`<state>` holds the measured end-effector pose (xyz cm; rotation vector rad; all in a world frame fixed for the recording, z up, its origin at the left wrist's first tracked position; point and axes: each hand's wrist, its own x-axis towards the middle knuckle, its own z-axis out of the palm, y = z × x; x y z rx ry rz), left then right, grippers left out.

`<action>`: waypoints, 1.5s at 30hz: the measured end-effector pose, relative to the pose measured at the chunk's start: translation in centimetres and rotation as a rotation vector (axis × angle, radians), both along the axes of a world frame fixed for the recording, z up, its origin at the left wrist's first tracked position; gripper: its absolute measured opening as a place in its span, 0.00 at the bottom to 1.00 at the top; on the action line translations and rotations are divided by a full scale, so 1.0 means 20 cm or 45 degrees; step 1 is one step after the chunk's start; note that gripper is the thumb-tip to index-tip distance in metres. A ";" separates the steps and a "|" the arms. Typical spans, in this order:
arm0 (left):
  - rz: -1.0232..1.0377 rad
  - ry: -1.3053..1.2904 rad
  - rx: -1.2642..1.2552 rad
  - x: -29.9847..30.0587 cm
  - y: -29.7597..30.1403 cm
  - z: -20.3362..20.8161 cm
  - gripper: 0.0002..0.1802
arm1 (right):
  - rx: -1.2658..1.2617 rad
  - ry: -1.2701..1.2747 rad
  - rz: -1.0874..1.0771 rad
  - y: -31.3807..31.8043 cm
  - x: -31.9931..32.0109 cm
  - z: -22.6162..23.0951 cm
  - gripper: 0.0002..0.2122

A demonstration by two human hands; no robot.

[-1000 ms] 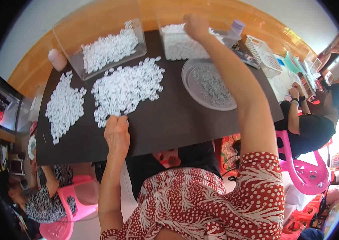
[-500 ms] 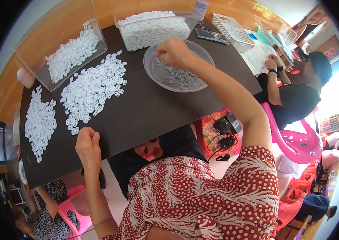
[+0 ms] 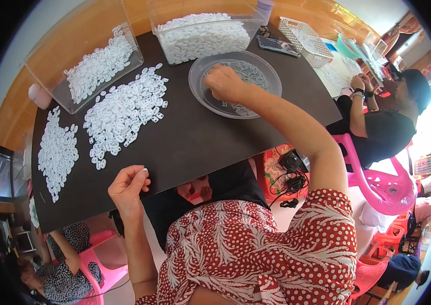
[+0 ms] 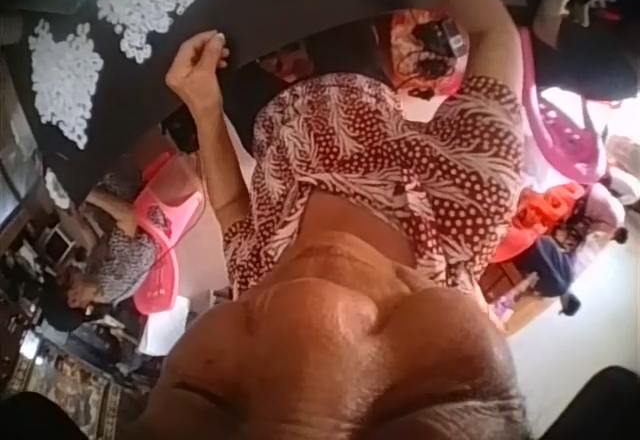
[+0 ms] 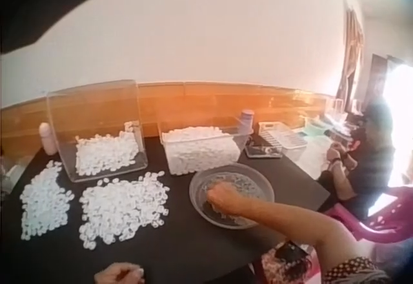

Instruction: Inserting small dark pins into white plastic components at an assembly table.

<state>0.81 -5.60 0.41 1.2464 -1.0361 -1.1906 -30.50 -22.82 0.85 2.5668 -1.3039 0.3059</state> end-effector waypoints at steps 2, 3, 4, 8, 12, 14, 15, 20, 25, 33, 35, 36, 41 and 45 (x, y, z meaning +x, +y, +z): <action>0.004 0.044 0.011 -0.01 -0.01 0.00 0.05 | 0.014 0.057 0.035 -0.02 0.00 0.00 0.02; 0.003 0.095 0.017 -0.01 -0.01 -0.01 0.05 | 0.036 0.095 0.014 -0.03 0.02 0.01 0.01; 0.006 0.132 0.027 0.00 -0.02 -0.02 0.05 | 0.058 0.133 -0.006 -0.04 0.02 0.01 0.03; 0.052 0.277 0.084 0.00 -0.03 -0.02 0.05 | -0.063 -0.006 0.139 -0.05 -0.01 -0.01 0.03; 0.033 0.439 0.125 0.00 -0.03 -0.01 0.06 | -0.032 -0.078 0.114 -0.02 -0.03 0.01 0.04; 0.037 0.469 0.133 0.01 -0.03 -0.02 0.06 | 0.123 -0.185 -0.053 0.02 -0.02 0.03 0.04; 0.012 0.502 0.134 -0.01 -0.04 -0.02 0.05 | 0.118 -0.177 -0.060 0.03 -0.02 0.04 0.04; 0.037 0.511 0.153 -0.01 -0.01 -0.03 0.06 | 0.200 -0.595 -0.003 0.10 -0.01 0.07 0.05; 0.075 0.528 0.134 0.00 0.01 -0.04 0.05 | 0.411 -0.817 -0.125 0.20 0.06 0.14 0.06; 0.089 0.668 0.130 -0.05 -0.01 -0.02 0.06 | 0.911 -1.356 0.071 0.59 0.52 0.20 0.06; 0.089 0.666 0.122 -0.05 -0.01 -0.01 0.07 | 0.960 -1.436 0.193 0.61 0.62 0.14 0.06; 0.111 0.680 0.120 -0.04 0.00 -0.01 0.07 | 0.970 -1.428 0.236 0.62 0.67 0.12 0.05; 0.138 0.696 0.026 -0.04 0.03 0.00 0.09 | 0.877 -1.310 0.342 0.63 0.80 0.11 0.04; 0.148 0.609 -0.037 -0.03 0.05 0.00 0.08 | 0.830 -1.269 0.367 0.62 0.82 0.11 0.03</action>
